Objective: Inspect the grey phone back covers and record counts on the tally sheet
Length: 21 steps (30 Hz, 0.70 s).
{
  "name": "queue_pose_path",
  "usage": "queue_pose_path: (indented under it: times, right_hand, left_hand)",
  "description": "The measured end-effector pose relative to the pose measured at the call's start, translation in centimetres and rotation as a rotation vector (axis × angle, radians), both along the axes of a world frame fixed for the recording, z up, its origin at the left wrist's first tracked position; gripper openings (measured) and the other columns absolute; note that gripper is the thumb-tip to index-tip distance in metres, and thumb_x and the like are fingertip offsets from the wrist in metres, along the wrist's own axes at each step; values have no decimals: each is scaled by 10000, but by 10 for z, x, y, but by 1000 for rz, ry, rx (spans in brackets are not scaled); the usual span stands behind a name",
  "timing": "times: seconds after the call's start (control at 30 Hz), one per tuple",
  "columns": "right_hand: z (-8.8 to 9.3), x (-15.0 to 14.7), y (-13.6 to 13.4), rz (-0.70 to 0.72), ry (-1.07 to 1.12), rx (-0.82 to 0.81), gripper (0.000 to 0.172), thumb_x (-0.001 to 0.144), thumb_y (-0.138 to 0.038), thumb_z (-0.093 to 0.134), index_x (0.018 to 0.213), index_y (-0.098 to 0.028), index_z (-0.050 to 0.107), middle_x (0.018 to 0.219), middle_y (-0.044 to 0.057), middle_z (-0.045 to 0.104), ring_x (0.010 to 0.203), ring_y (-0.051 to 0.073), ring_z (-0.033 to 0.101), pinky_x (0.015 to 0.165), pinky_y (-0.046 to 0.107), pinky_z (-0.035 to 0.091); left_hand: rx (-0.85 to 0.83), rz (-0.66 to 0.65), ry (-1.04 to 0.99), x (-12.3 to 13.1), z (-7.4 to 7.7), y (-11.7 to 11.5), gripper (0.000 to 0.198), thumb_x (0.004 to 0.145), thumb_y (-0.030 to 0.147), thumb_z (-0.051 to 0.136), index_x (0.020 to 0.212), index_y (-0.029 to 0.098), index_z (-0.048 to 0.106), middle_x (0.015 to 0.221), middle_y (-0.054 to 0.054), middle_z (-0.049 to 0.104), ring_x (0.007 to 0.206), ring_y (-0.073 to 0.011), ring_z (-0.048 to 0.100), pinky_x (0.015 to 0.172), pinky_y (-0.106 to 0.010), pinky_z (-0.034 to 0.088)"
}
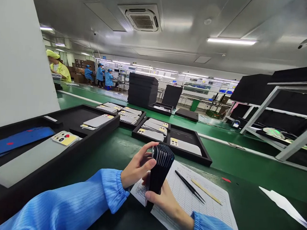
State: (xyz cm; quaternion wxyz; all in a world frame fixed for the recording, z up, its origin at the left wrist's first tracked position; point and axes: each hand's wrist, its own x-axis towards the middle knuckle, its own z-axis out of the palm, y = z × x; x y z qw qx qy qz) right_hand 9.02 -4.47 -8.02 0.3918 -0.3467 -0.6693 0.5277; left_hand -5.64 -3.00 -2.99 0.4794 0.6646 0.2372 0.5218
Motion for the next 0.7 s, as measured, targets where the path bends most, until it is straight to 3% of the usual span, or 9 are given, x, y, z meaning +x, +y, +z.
queue_pose_path:
  times: [0.3,0.6,0.7]
  right_hand:
    - [0,0,2,2,6,21,680,582,-687,626,970,-147,487,867,72,531,818,238,512,724,386,427]
    - [3,1,1,-11,-30,50,680,578,-698,613,952,-141,505,857,80,535,815,243,505,718,382,421]
    - [2,1,1,-1,-39,51,655,581,-696,611,914,-140,514,824,76,547,803,246,525,708,378,434]
  left_hand:
    - [36,33,-25,-1,0,5,357,862,398,484,1184,264,410,1093,-35,530,765,-123,534,744,-247,433]
    - [20,0,-58,-1,-2,7,381,843,396,520,1181,257,411,1088,-43,524,817,-142,527,741,-249,434]
    - [19,-14,-89,0,-6,7,469,795,405,586,1194,252,394,1147,-64,478,886,-168,527,796,-283,428]
